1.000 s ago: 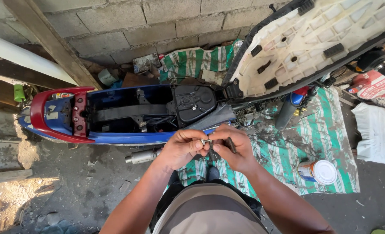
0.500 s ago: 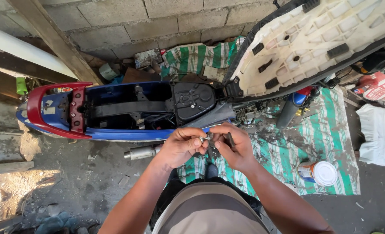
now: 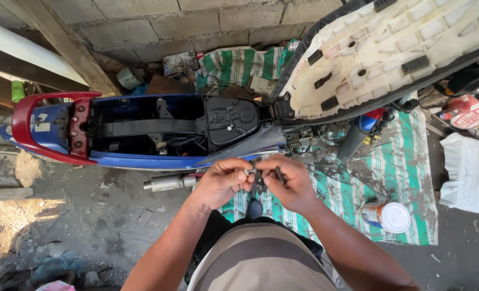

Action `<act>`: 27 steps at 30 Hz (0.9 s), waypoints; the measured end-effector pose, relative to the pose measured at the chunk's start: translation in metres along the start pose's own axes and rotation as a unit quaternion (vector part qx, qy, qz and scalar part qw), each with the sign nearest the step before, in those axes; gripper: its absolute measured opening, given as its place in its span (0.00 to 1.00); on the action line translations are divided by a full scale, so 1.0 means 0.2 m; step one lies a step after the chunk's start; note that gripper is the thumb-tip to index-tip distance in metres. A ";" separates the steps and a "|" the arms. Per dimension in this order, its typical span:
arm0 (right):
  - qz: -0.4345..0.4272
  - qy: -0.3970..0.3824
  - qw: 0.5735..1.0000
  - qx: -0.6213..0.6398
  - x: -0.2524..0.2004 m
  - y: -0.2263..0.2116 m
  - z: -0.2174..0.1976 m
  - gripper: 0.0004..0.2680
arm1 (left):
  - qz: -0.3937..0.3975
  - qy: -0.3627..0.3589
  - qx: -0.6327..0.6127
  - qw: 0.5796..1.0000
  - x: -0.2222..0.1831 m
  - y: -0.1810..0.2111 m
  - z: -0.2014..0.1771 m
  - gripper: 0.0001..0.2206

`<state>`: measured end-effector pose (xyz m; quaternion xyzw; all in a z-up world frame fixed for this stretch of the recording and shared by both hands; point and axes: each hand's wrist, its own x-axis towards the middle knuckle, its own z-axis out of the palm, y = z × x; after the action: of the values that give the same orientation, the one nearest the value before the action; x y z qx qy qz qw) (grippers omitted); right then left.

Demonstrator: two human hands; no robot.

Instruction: Removing plastic fairing and internal components from a motorcycle using a screwdriver.

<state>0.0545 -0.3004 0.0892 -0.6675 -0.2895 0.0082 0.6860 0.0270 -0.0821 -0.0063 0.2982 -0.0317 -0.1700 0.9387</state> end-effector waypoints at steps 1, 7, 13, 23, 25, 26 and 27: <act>0.002 -0.001 1.000 0.001 -0.01 0.01 -0.02 0.11 | 0.000 0.002 -0.001 1.000 0.00 -0.02 -0.01 0.11; 0.027 -0.003 1.000 0.012 0.00 0.06 -0.03 0.14 | -0.030 0.021 -0.020 0.999 -0.01 -0.05 -0.10 0.12; 0.084 0.032 0.996 -0.009 0.09 0.26 0.07 0.07 | -0.100 0.006 -0.004 0.995 0.12 0.00 -0.34 0.12; 0.233 0.178 0.955 0.038 0.22 0.49 0.20 0.03 | -0.186 -0.024 -0.001 0.982 0.39 0.17 -0.58 0.12; 0.257 0.188 0.947 0.027 0.21 0.57 0.21 0.04 | -0.200 -0.017 0.004 0.980 0.44 0.21 -0.58 0.13; 0.281 0.206 0.938 -0.003 0.17 0.65 0.20 0.06 | -0.201 -0.010 0.032 0.979 0.46 0.23 -0.58 0.12; 0.302 0.223 0.926 -0.034 0.13 0.75 0.18 0.07 | -0.201 -0.004 0.061 0.978 0.50 0.25 -0.57 0.12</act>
<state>0.1168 -0.2406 -0.0403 -0.7306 0.0861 0.0557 0.6751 0.1550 -0.0145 -0.0759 0.3547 0.0149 -0.3543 0.8651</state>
